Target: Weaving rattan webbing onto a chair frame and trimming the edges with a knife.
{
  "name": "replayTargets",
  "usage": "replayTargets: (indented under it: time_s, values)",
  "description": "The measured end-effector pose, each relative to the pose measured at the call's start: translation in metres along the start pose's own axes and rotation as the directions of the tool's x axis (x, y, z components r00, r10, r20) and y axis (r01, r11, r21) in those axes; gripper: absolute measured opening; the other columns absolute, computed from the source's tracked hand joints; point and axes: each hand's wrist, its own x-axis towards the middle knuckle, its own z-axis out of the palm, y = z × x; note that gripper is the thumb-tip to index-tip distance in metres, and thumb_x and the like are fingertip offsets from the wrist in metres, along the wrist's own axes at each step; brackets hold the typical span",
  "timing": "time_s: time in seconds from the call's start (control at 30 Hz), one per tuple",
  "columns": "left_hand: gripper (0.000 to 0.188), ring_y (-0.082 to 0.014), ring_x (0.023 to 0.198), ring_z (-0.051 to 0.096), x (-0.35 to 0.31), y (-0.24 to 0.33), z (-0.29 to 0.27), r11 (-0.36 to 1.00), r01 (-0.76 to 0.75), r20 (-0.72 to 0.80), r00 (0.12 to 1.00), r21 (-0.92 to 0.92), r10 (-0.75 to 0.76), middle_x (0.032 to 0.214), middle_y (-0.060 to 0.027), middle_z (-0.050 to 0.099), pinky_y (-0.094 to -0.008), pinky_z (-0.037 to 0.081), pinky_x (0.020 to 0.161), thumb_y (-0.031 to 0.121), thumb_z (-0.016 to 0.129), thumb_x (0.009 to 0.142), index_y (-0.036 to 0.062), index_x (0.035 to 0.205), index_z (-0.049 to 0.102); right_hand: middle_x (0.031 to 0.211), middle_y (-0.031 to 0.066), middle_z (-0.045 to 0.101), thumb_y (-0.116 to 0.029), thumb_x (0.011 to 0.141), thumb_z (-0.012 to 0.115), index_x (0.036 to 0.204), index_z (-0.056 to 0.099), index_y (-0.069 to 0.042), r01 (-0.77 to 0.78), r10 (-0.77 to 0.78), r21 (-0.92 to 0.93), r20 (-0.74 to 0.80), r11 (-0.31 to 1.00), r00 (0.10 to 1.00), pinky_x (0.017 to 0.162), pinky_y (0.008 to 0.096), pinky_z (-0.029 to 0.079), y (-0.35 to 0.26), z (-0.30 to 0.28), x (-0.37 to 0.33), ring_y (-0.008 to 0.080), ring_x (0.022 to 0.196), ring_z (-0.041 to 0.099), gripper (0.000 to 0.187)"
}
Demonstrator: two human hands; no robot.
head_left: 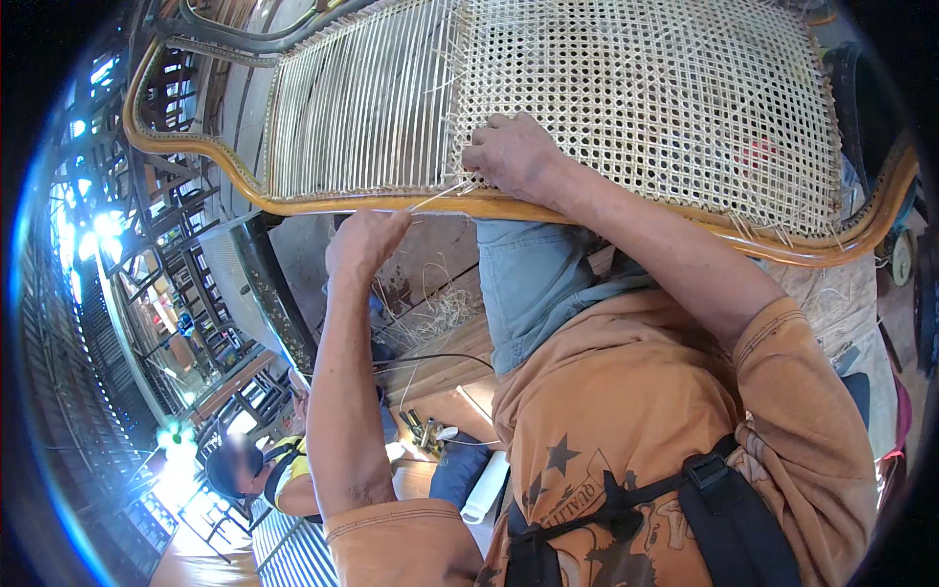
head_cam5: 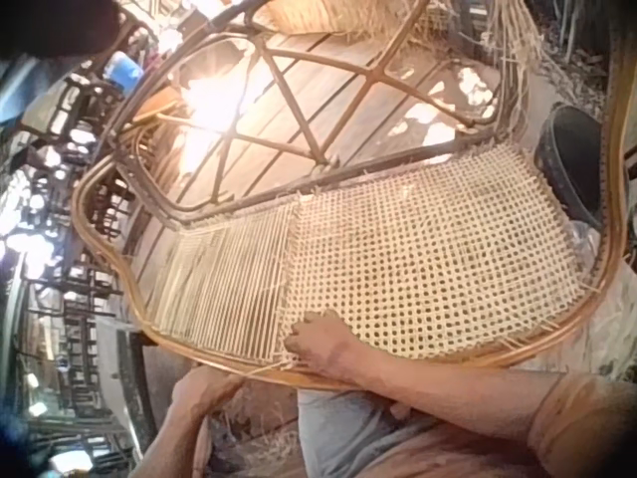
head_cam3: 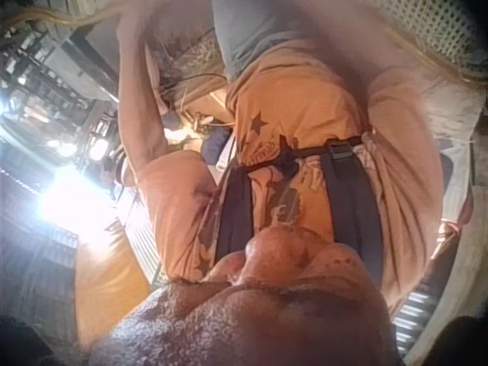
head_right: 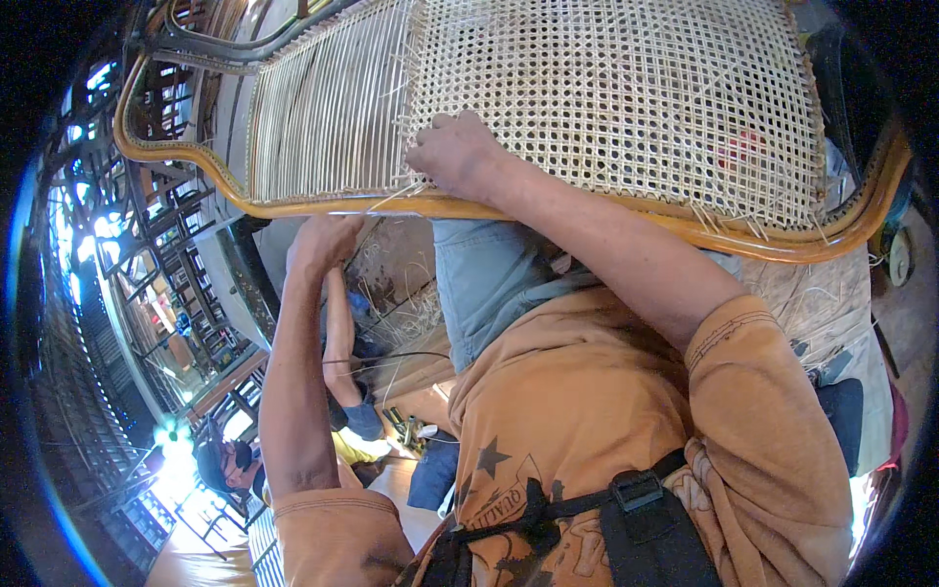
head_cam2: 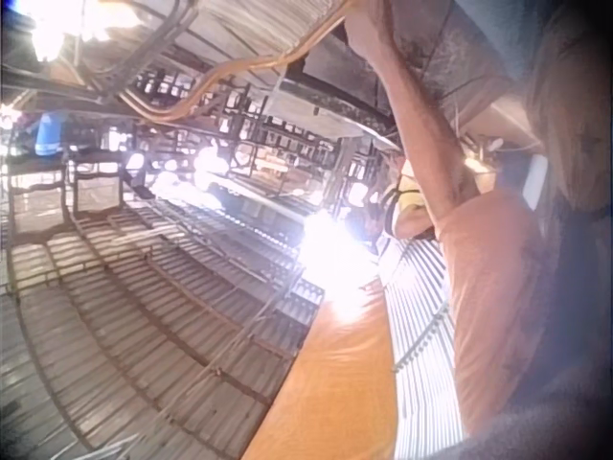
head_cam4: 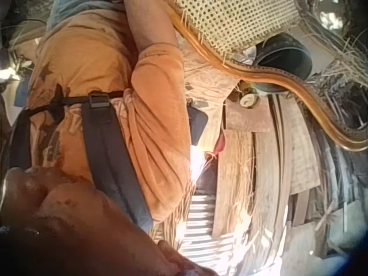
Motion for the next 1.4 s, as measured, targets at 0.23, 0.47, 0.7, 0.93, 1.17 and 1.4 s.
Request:
replayTargets:
  time_s: [0.23, 0.47, 0.7, 0.93, 1.17, 1.4]
  values:
    - [0.052, -0.0372, 0.097, 0.061, -0.055, -0.005, -0.019, 0.938, 0.29, -0.094, 0.946, -0.187, -0.311, 0.096, -0.021, 0.066, -0.0445, 0.046, 0.084, 0.051, 0.045, 0.083, 0.0056, 0.09, 0.069, 0.082, 0.0029, 0.059, -0.017, 0.078, 0.063, 0.085, 0.064, -0.014, -0.018, 0.019, -0.036, 0.038, 0.999, 0.999, 0.073, 0.0368, 0.045, 0.001, -0.011, 0.003, 0.0217, 0.086, 0.055, 0.007]
    - [0.027, -0.0317, 0.084, 0.063, -0.046, 0.038, -0.008, 0.843, -0.302, -0.443, 0.892, -0.444, 0.086, 0.09, -0.0141, 0.063, -0.0435, 0.047, 0.075, 0.035, 0.061, 0.084, 0.01, 0.095, 0.061, 0.09, 0.0134, 0.061, -0.015, 0.085, 0.059, 0.096, 0.062, -0.003, -0.356, 0.438, 0.315, -0.244, 0.88, 0.865, 0.076, 0.0362, 0.048, 0.047, -0.074, -0.06, 0.0299, 0.084, 0.059, 0.016]
    - [0.027, -0.0347, 0.085, 0.06, -0.033, 0.059, 0.013, 0.87, -0.281, -0.429, 0.899, -0.405, 0.091, 0.095, -0.0141, 0.062, -0.0437, 0.046, 0.073, 0.029, 0.063, 0.083, 0.0051, 0.094, 0.061, 0.087, 0.0115, 0.061, -0.011, 0.084, 0.061, 0.094, 0.062, -0.003, -0.622, 0.652, 0.196, -0.219, 0.758, 0.726, 0.074, 0.0326, 0.047, 0.05, -0.098, -0.125, 0.0265, 0.081, 0.059, 0.012]
    - [0.028, -0.0325, 0.064, 0.06, -0.025, 0.059, 0.024, 0.874, -0.296, -0.41, 0.903, -0.384, 0.126, 0.073, -0.0119, 0.059, -0.042, 0.046, 0.057, 0.031, 0.069, 0.079, 0.0059, 0.075, 0.057, 0.085, 0.0089, 0.06, -0.008, 0.081, 0.063, 0.09, 0.062, -0.005, -0.582, 0.572, 0.045, -0.255, 0.812, 0.779, 0.075, 0.0343, 0.046, 0.055, -0.089, -0.118, 0.0259, 0.082, 0.057, 0.01]
    - [0.032, -0.0313, 0.053, 0.052, -0.012, 0.053, 0.036, 0.754, -0.399, -0.475, 0.87, -0.521, 0.132, 0.063, -0.0116, 0.053, -0.04, 0.041, 0.05, 0.027, 0.073, 0.076, 0.0045, 0.064, 0.053, 0.084, 0.0078, 0.06, -0.008, 0.08, 0.064, 0.089, 0.061, -0.007, -0.563, 0.54, -0.023, -0.251, 0.826, 0.803, 0.076, 0.0347, 0.044, 0.055, -0.086, -0.113, 0.0258, 0.082, 0.056, 0.009]
    - [0.029, -0.0307, 0.053, 0.051, -0.008, 0.049, 0.036, 0.728, -0.439, -0.48, 0.86, -0.526, 0.172, 0.062, -0.0115, 0.05, -0.039, 0.041, 0.049, 0.023, 0.071, 0.079, 0.0051, 0.063, 0.053, 0.086, 0.0071, 0.06, -0.007, 0.08, 0.064, 0.089, 0.06, -0.007, -0.579, 0.552, -0.061, -0.24, 0.813, 0.799, 0.076, 0.0346, 0.044, 0.055, -0.086, -0.11, 0.0253, 0.082, 0.055, 0.01]
